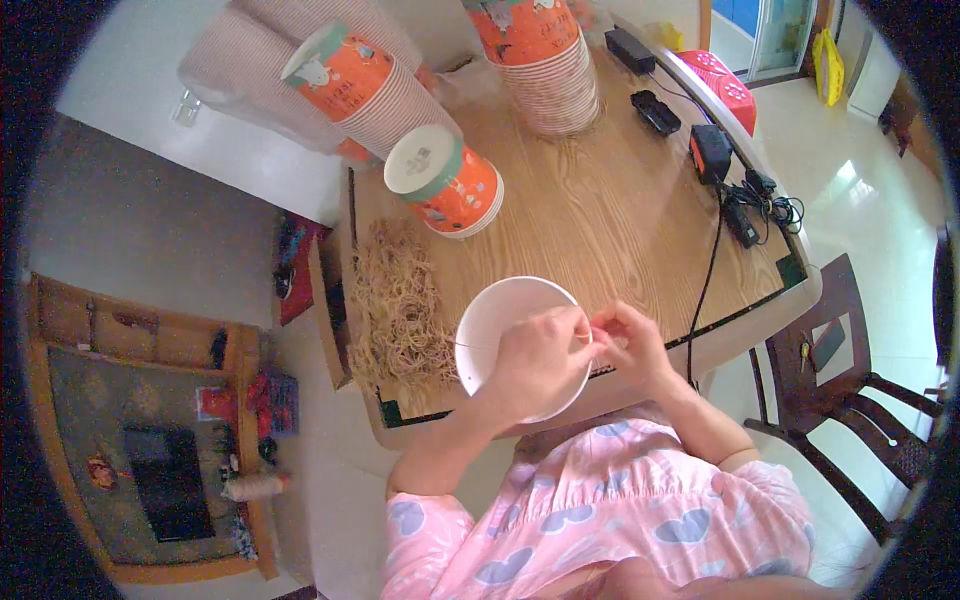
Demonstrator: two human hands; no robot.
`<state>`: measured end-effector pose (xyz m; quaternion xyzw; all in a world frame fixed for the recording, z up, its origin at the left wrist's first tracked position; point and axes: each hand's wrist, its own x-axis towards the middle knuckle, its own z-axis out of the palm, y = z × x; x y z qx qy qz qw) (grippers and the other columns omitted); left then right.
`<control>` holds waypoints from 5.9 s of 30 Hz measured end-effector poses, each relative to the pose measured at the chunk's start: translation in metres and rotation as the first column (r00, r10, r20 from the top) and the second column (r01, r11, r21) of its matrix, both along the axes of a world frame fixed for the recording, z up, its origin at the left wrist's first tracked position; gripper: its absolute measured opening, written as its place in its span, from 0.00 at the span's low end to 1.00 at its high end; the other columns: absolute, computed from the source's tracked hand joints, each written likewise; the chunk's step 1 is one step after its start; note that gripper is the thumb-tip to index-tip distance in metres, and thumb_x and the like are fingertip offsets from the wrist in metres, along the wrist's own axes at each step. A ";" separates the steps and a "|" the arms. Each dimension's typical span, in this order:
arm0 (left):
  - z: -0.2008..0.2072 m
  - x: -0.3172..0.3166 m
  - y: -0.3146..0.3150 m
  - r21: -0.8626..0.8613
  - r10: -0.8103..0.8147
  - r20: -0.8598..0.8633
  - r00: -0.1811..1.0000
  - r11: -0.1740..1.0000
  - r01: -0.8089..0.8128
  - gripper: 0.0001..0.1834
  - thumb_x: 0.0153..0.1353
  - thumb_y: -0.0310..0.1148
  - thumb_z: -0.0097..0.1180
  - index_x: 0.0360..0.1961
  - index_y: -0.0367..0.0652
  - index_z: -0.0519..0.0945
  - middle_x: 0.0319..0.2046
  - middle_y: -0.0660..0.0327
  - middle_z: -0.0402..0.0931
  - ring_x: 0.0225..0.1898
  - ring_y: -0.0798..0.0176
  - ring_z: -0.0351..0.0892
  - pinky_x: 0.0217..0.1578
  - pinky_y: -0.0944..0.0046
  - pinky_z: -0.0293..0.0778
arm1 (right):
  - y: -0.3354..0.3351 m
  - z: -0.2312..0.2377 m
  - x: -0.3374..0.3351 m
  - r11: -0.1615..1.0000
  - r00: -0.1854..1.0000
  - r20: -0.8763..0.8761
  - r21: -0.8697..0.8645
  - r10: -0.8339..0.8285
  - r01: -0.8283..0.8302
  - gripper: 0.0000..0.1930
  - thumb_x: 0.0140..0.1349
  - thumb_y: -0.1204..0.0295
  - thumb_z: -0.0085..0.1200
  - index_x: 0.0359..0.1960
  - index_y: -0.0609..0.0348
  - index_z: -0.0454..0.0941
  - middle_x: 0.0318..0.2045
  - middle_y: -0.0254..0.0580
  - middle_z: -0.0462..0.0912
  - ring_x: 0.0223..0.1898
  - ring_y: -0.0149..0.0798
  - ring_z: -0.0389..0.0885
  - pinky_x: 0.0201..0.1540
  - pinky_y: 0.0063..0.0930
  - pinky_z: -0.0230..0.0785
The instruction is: Attaching string handles to decorative paper buckets for a craft project.
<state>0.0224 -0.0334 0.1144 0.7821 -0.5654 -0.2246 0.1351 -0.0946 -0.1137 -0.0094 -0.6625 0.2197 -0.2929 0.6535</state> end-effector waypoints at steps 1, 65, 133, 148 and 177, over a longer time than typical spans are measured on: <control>-0.002 -0.005 0.004 0.002 -0.002 -0.002 1.000 1.000 0.002 0.11 0.53 0.36 0.56 0.28 0.39 0.73 0.27 0.54 0.75 0.31 0.52 0.77 0.27 0.58 0.72 | 0.005 -0.002 0.001 0.999 0.999 0.033 -0.042 0.005 -0.003 0.04 0.54 0.77 0.54 0.30 0.61 0.73 0.26 0.37 0.76 0.29 0.27 0.75 0.33 0.21 0.68; -0.120 -0.018 0.052 0.124 0.159 -0.987 -0.038 0.578 -0.806 0.08 0.57 0.32 0.55 0.34 0.39 0.77 0.16 0.71 0.68 0.15 0.79 0.62 0.14 0.80 0.53 | 0.026 -0.011 0.004 0.995 0.996 -0.020 -0.047 0.084 -0.085 0.05 0.53 0.76 0.54 0.29 0.64 0.73 0.23 0.41 0.73 0.26 0.32 0.72 0.28 0.25 0.65; -0.113 -0.032 0.053 -0.062 0.230 -0.959 0.165 0.399 -0.915 0.04 0.55 0.26 0.55 0.33 0.39 0.76 0.21 0.68 0.72 0.18 0.78 0.65 0.16 0.79 0.57 | 0.025 0.010 0.010 0.995 0.995 0.066 0.061 0.071 -0.075 0.06 0.55 0.77 0.54 0.35 0.64 0.77 0.29 0.37 0.77 0.33 0.27 0.75 0.37 0.20 0.68; -0.111 -0.030 0.049 -0.041 0.279 -0.949 0.150 0.363 -0.931 0.05 0.55 0.25 0.55 0.34 0.40 0.77 0.22 0.70 0.72 0.18 0.79 0.64 0.17 0.79 0.57 | 0.024 0.001 0.012 0.973 0.985 0.067 0.156 0.160 -0.168 0.04 0.57 0.76 0.53 0.33 0.64 0.74 0.29 0.33 0.76 0.33 0.24 0.73 0.37 0.18 0.67; -0.123 -0.026 0.059 0.037 0.204 -0.977 0.060 0.441 -0.897 0.04 0.58 0.27 0.52 0.33 0.39 0.77 0.19 0.69 0.70 0.16 0.78 0.59 0.15 0.78 0.52 | 0.021 0.003 0.012 0.986 0.982 0.087 -0.013 0.168 -0.167 0.05 0.53 0.77 0.56 0.31 0.62 0.76 0.28 0.36 0.74 0.32 0.27 0.73 0.35 0.20 0.66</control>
